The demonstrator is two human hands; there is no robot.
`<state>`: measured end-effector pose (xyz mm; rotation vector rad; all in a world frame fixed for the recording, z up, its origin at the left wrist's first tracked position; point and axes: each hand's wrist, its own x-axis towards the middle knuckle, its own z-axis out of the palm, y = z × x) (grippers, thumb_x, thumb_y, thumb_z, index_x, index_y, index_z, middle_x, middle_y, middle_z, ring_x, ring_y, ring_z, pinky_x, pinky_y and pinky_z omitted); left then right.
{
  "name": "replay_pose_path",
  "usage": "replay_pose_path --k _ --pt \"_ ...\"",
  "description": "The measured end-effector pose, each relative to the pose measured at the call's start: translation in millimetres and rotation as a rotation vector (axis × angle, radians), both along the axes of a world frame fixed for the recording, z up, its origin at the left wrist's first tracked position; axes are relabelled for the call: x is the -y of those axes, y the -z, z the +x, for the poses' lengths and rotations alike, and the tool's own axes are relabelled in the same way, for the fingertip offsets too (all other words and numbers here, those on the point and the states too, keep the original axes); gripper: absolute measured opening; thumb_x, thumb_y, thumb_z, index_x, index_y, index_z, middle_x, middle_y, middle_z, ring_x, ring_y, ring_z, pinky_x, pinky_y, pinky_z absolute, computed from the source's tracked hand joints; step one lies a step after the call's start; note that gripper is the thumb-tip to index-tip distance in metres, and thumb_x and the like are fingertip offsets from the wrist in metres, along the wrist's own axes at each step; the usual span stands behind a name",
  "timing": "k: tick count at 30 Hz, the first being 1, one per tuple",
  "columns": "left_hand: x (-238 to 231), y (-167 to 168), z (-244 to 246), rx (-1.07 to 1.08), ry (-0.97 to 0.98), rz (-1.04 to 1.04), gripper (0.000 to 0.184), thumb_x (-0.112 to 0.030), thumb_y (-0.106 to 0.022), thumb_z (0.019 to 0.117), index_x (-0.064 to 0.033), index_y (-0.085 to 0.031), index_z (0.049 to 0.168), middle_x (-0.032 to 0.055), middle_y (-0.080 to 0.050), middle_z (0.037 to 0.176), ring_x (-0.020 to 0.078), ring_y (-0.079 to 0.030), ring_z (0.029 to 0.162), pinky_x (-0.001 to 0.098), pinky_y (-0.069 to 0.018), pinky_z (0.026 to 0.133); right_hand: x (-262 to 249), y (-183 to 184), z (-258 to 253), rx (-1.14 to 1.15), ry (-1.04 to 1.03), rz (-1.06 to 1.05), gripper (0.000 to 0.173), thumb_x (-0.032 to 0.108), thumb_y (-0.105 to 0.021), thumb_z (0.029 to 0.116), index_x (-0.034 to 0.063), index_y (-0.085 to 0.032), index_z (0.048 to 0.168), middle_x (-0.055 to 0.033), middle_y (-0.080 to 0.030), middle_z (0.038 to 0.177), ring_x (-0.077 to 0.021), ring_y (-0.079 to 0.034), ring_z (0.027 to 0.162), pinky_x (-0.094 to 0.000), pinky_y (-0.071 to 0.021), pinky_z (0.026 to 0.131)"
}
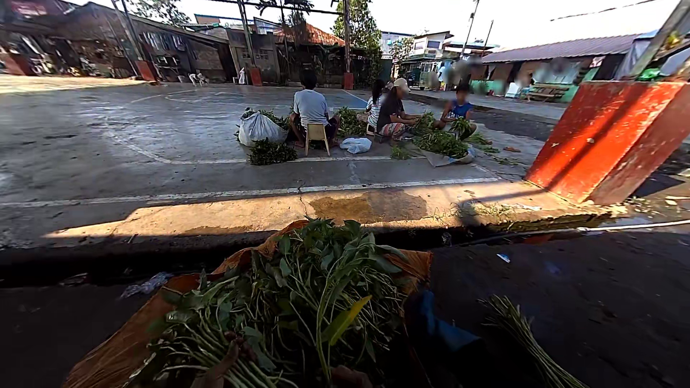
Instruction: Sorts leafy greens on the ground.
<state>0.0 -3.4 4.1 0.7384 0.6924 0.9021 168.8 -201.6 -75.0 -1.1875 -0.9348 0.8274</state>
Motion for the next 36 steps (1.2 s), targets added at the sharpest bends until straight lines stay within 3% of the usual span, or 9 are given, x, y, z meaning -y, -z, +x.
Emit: replay_pose_path --k 3,9,13,15,19,25,29,32,36 --pt "13.3 -15.7 9.9 -0.08 -0.16 -0.03 0.019 0.005 -0.043 0.1035 -0.0055 -0.057 0.11 0.0039 -0.07 0.081 0.0137 -0.069 0.065 0.0281 -0.0618 0.061 8.1 6.7 -8.2 0.055 -0.002 -0.057 0.03 0.0 -0.055 0.0973 -0.0093 -0.067 0.123 -0.0142 -0.07 0.108 -0.0122 -0.068 0.095 -0.0315 -0.0574 0.089" --pt "14.1 -23.1 7.4 -0.049 -0.126 0.06 0.017 0.01 -0.047 0.0997 -0.0017 -0.058 0.108 0.0061 -0.069 0.082 0.0146 -0.068 0.069 0.0285 -0.0614 0.067 12.7 17.6 -13.3 0.081 -0.071 -0.045 0.029 0.0 -0.057 0.096 -0.0058 -0.07 0.122 -0.0078 -0.069 0.1 -0.0061 -0.064 0.09 -0.0248 -0.0549 0.084" --pt "17.0 -26.1 11.2 -0.088 -0.102 0.071 0.016 0.011 -0.052 0.0978 0.0009 -0.059 0.108 0.0091 -0.07 0.085 0.0169 -0.07 0.071 0.0304 -0.0619 0.069 15.6 8.8 -14.3 0.154 -0.076 -0.077 0.028 0.0 -0.059 0.0948 -0.0048 -0.071 0.12 -0.0098 -0.069 0.099 -0.0055 -0.063 0.089 -0.0224 -0.0535 0.082" --pt "16.5 -28.2 13.5 -0.107 -0.101 0.098 0.016 0.013 -0.055 0.0958 0.0024 -0.059 0.108 0.0113 -0.071 0.089 0.0191 -0.071 0.076 0.0324 -0.062 0.073 18.3 3.6 -18.2 0.25 -0.054 -0.114 0.028 0.001 -0.061 0.0936 -0.0052 -0.073 0.119 -0.0144 -0.07 0.096 -0.0113 -0.064 0.086 -0.0275 -0.0541 0.082" --pt "12.2 -27.5 14.7 -0.212 -0.128 0.217 0.02 0.013 -0.063 0.0915 0.0046 -0.062 0.11 0.0146 -0.073 0.098 0.0232 -0.072 0.089 0.035 -0.0616 0.08 25.2 -8.1 -28.4 0.438 -0.068 -0.193 0.028 0.003 -0.062 0.093 -0.006 -0.074 0.116 -0.0244 -0.07 0.093 -0.0324 -0.068 0.084 -0.0475 -0.0564 0.083" --pt "13.4 -24.5 12.8 -0.362 -0.157 0.267 0.025 0.01 -0.068 0.0895 0.0038 -0.063 0.113 0.0111 -0.07 0.102 0.0173 -0.07 0.09 0.03 -0.0604 0.079 33.2 -14.4 -31.1 0.686 -0.06 -0.241 0.027 0.01 -0.063 0.094 0.0039 -0.078 0.116 -0.0221 -0.07 0.089 -0.0408 -0.068 0.085 -0.0601 -0.0526 0.08" --pt "15.6 -24.3 12.6 -0.455 -0.064 0.197 0.032 0.008 -0.067 0.0921 0.0041 -0.057 0.122 0.0107 -0.067 0.106 0.0137 -0.068 0.092 0.0272 -0.0589 0.079 36.7 -25.8 -28.1 0.768 -0.142 -0.317 0.028 0.011 -0.063 0.0952 0.0054 -0.077 0.119 -0.0211 -0.073 0.096 -0.0428 -0.069 0.093 -0.0628 -0.0507 0.086" --pt "21.1 -32.4 12.5 -0.553 0.059 0.222 0.04 0.008 -0.07 0.0884 0.0043 -0.055 0.125 0.0096 -0.066 0.107 0.0112 -0.066 0.095 0.0253 -0.0565 0.084 38.9 -24.7 -19.9 0.813 -0.274 -0.408 0.028 0.021 -0.066 0.0951 0.0072 -0.078 0.117 -0.0169 -0.076 0.101 -0.0464 -0.064 0.103 -0.0662 -0.0424 0.091" --pt "29.1 -33.0 17.6 -0.52 0.066 0.223 0.048 0.009 -0.071 0.0874 0.0061 -0.05 0.131 0.0113 -0.066 0.11 0.0106 -0.067 0.096 0.0257 -0.0575 0.086 32.4 -18.1 -4.1 0.699 -0.731 -0.564 0.038 0.022 -0.052 0.107 -0.0054 -0.066 0.129 -0.0278 -0.067 0.124 -0.0448 -0.062 0.12 -0.0584 -0.0436 0.108"
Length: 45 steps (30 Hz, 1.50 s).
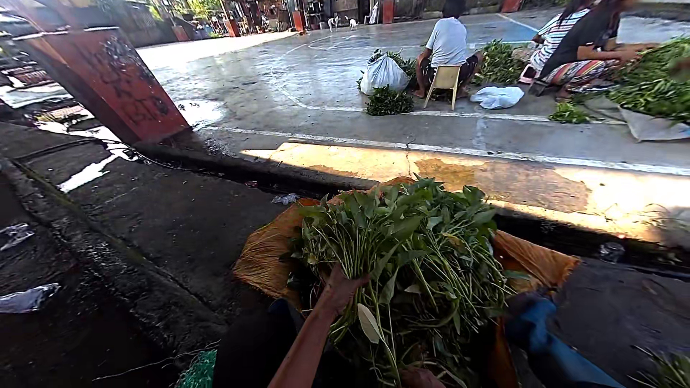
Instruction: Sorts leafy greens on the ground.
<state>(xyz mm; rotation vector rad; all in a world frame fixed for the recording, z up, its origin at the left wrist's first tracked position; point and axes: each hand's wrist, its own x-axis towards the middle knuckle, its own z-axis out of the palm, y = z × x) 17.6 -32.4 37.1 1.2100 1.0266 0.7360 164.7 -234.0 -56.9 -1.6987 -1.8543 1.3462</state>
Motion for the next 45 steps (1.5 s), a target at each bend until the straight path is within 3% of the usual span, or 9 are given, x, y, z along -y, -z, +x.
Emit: replay_pose_path --k 6,16,19,23,28,32,36,41,45 --pt "-1.6 5.9 5.0 0.065 -0.094 0.038 0.036 0.011 -0.069 0.0888 0.0022 -0.059 0.122 0.008 -0.069 0.106 0.0116 -0.067 0.095 0.0273 -0.0568 0.086 -14.3 9.8 -0.2 0.128 -0.114 -0.241 0.045 0.034 -0.046 0.1093 -0.0035 -0.071 0.115 -0.0266 -0.07 0.113 -0.0437 -0.066 0.112 -0.0631 -0.0465 0.1" --pt "-24.6 11.5 -3.4 0.219 -0.639 -0.139 0.04 0.009 -0.059 0.0951 0.0042 -0.048 0.133 0.0185 -0.058 0.117 0.0229 -0.06 0.098 0.04 -0.0543 0.085 2.2 29.7 10.6 -1.058 1.108 0.478 0.04 0.015 -0.033 0.1094 0.0168 -0.068 0.091 0.0101 -0.072 0.079 0.0058 -0.057 0.056 -0.0115 -0.0469 0.05" --pt "-37.7 3.2 -13.1 0.166 -0.684 -0.096 0.036 0.0 -0.068 0.0946 0.0038 -0.054 0.128 0.0161 -0.063 0.114 0.0202 -0.063 0.098 0.0374 -0.0545 0.086 26.3 29.4 59.2 -0.485 0.974 0.258 0.032 0.003 -0.036 0.1037 0.0039 -0.067 0.097 0.0009 -0.069 0.081 -0.0017 -0.051 0.052 -0.0174 -0.0449 0.05" --pt "-26.4 7.8 -9.7 0.052 -0.541 0.085 0.043 0.003 -0.071 0.091 0.0042 -0.054 0.13 0.0161 -0.063 0.12 0.0177 -0.063 0.106 0.0341 -0.0532 0.093 19.0 -7.8 51.7 0.387 0.299 -0.327 0.068 0.025 -0.068 0.0983 0.0058 -0.039 0.157 -0.0347 -0.04 0.152 -0.0543 -0.06 0.116 -0.0675 -0.0484 0.097" --pt "-11.6 17.1 7.6 0.006 -0.383 -0.022 0.042 0.002 -0.072 0.0911 0.005 -0.053 0.128 0.0173 -0.065 0.109 0.02 -0.067 0.089 0.0349 -0.0581 0.078 -28.0 -32.0 -28.6 0.407 0.465 0.689 0.035 -0.002 -0.069 0.086 0.0129 -0.076 0.117 -0.0212 -0.07 0.111 -0.0429 -0.069 0.097 -0.0565 -0.0586 0.078" --pt "-11.2 14.5 12.7 0.035 -0.285 -0.172 0.044 0.0 -0.072 0.0917 0.0043 -0.052 0.13 0.0178 -0.065 0.113 0.0203 -0.066 0.096 0.0346 -0.0569 0.084 -76.6 -28.7 -49.2 0.563 0.514 0.731 0.063 0.0 -0.069 0.0854 0.0214 -0.062 0.144 -0.022 -0.068 0.118 -0.0418 -0.069 0.095 -0.055 -0.0557 0.076" --pt "-15.5 12.8 8.0 0.138 -0.174 -0.266 0.03 0.002 -0.068 0.0941 0.0039 -0.056 0.122 0.0138 -0.07 0.095 0.0184 -0.07 0.081 0.0316 -0.0593 0.074 -85.7 -45.7 -36.0 0.181 0.514 0.352 0.043 0.021 -0.051 0.1061 0.0096 -0.053 0.148 -0.0201 -0.073 0.11 -0.0393 -0.073 0.087 -0.058 -0.0571 0.079" --pt "-13.0 3.4 -4.1 0.368 0.106 -0.424 0.016 0.008 -0.054 0.0988 0.0005 -0.058 0.113 0.0109 -0.071 0.09 0.0199 -0.072 0.078 0.0346 -0.0629 0.076 -77.7 -34.1 -15.5 -0.778 0.459 0.171 0.039 0.023 -0.045 0.1054 0.0113 -0.048 0.142 0.0057 -0.054 0.074 -0.0014 -0.043 0.053 -0.0208 -0.039 0.049" --pt "-12.0 6.1 -4.4 0.425 0.186 -0.438 0.02 0.01 -0.051 0.0938 -0.0023 -0.058 0.108 0.0079 -0.071 0.085 0.0174 -0.072 0.075 0.0331 -0.0628 0.075 -72.0 -41.1 -11.7 -1.037 0.373 0.081 0.026 0.02 -0.051 0.103 0.0161 -0.052 0.129 0.0044 -0.066 0.091 0.0001 -0.052 0.059 -0.0168 -0.0436 0.051"
